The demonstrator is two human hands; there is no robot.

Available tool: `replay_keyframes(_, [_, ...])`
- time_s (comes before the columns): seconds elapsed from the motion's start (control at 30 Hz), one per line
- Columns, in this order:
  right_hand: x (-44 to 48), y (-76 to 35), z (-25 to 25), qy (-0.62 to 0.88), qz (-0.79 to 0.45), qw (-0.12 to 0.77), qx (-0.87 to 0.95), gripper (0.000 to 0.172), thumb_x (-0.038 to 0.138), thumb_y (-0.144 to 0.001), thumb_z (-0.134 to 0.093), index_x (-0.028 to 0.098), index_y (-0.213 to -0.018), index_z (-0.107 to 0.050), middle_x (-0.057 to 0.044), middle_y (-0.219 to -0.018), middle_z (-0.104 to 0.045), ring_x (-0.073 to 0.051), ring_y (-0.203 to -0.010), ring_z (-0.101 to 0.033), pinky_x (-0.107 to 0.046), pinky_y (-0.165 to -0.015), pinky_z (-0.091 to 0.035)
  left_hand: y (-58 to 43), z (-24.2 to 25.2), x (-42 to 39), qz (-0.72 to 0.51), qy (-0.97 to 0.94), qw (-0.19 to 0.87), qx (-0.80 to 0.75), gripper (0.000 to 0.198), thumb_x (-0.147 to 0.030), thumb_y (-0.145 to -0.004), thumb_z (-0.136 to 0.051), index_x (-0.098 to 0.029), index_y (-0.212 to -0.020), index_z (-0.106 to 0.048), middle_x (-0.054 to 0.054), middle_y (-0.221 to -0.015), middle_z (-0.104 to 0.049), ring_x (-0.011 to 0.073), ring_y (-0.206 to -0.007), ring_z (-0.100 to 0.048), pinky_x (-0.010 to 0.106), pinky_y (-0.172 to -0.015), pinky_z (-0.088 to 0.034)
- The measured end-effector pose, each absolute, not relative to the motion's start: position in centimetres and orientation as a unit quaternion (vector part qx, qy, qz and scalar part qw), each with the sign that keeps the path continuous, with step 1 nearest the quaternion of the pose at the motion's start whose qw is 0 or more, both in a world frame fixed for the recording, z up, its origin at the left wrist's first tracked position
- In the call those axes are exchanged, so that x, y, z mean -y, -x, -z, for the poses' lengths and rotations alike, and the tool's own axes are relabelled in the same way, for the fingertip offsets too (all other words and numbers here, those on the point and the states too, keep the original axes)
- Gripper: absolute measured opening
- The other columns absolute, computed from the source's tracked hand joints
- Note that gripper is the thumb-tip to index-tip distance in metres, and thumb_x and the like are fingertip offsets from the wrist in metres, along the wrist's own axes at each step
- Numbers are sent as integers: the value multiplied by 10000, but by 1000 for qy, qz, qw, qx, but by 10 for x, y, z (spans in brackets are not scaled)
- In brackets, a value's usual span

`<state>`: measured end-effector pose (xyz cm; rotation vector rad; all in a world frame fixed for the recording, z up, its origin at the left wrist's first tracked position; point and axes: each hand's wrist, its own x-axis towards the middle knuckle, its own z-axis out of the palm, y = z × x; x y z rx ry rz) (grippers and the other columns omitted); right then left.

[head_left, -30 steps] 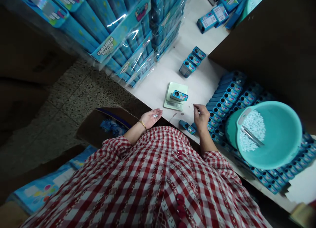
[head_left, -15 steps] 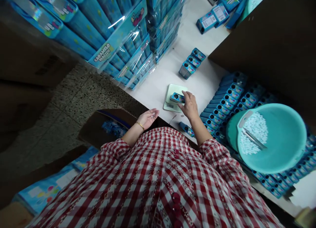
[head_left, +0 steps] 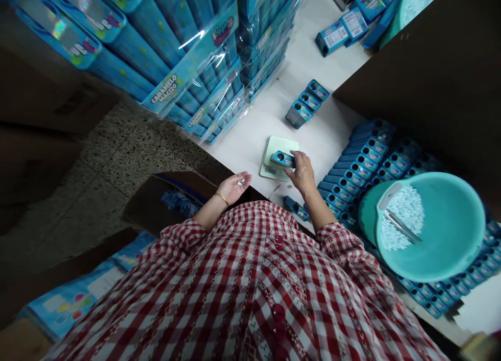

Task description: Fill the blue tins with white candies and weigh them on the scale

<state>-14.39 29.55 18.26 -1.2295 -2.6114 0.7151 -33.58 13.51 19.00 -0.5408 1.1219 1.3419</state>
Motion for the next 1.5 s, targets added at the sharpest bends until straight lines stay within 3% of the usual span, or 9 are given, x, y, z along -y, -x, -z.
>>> replay_keyframes(0.47, [-297,146,-173,410,-222,85,881,370,269,-798,-518,174,-1155,-534,-102,-1059,-590,-262,-974,-505,-384,-831,-441,334,-187,-138,-582,236,613,-480,168,-37,-813,-466,-74,-838,-628,107,-786,-673,128,-775,-654,210,-705,-529])
replay_keyframes(0.83, [-274,175,-264,267,-86,24,960,422,262,-831,-486,196,-1248,-505,-110,-995,-584,-256,-875,-447,-372,-722,-364,322,-203,-193,-626,231,623,-409,315,-258,-912,-386,-92,-825,-638,76,-681,-632,138,-661,-594,277,-738,-497])
replay_keyframes(1.5, [-264,155,-265,293,-41,4,955,415,220,-841,-451,207,-1253,-501,-111,-995,-588,-259,-865,-444,-382,-715,-349,313,-210,-209,-596,215,661,-401,285,-205,-899,-407,-77,-808,-645,66,-647,-630,128,-583,-561,268,-662,-460])
